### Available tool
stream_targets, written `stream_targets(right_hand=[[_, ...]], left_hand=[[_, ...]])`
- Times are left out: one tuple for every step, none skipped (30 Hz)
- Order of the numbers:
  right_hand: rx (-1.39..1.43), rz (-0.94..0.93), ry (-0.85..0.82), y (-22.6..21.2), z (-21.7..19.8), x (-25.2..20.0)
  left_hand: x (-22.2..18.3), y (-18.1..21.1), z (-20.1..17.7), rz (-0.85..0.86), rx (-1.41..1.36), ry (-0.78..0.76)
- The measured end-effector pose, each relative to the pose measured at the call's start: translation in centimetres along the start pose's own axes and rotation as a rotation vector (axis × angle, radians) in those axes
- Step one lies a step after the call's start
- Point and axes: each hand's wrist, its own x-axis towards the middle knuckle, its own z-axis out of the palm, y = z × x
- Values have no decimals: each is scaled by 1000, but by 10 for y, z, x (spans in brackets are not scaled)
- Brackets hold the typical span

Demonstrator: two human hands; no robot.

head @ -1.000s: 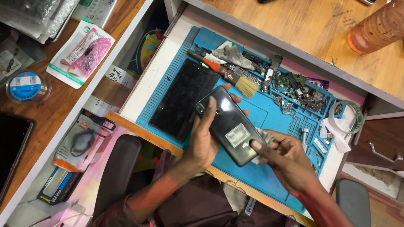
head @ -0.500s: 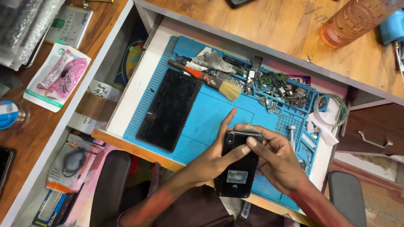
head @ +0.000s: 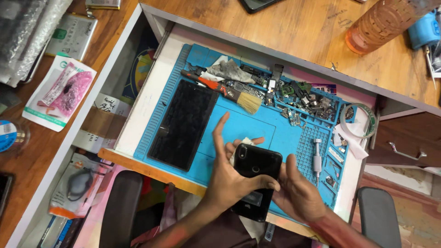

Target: The person disassembles a mobile phone by hand and with a screwdriver, removing the rear casing and the battery to access and work on internal components.

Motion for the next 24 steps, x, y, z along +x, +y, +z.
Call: stream_targets(right_hand=[[-38,-2,35,3,2,0],[-74,-1,68,5,6,0],[-110,0,101,6,13,0],[-43,4,1,5,21,-1],[24,8,-98,4,31,-3],[90,13,-201,1,40,-4],[-223,39,-128,-4,49,-6],[-533,63,-55,-8,57,-8],[-843,85,21,-13,63,-7],[-937,207,19,-17,67,-9],[-1030,330,16,-23,69,-12],[-1124,456,7,-30,69,-15],[-1036,431,30,-30,70,-16],[-949,400,53,-33,69,-16],[-862,370,74,-38,66,-17],[-927,318,71,-43,63,-18],[-992,265,69,-51,59,-21],[-1056,209,64,-60,56,-21],[-1033,154,175,-70,51,-18],[-1004,100,285,-80,47,-13],[-973,48,394,-87,43,-6],[-994,-76,444,-94,39,-1],[-1012,-201,492,-98,35,8],[-862,-210,481,-100,32,17]], left_hand=[[-2,1,1,19,85,75],[-5,3,1,36,173,153],[-7,3,2,53,260,232],[-8,2,2,115,281,248],[-10,2,2,178,301,265],[-11,0,1,243,323,284],[-12,-1,1,211,313,280],[-12,-2,-2,180,307,278],[-11,-2,-4,149,300,275],[-10,-4,-6,105,208,327],[-5,-5,-9,61,116,379],[-1,-7,-12,19,23,435],[1,-6,-15,13,-48,430],[6,-5,-19,12,-117,422],[9,-4,-21,11,-187,414],[11,-3,-21,6,-201,422],[13,-2,-20,0,-214,430],[15,0,-20,-2,-226,439],[15,2,-20,-12,-275,433],[14,5,-20,-22,-321,428],[13,7,-20,-33,-368,423],[11,8,-19,-16,-381,378],[8,9,-18,0,-394,333],[7,9,-17,18,-410,282]])
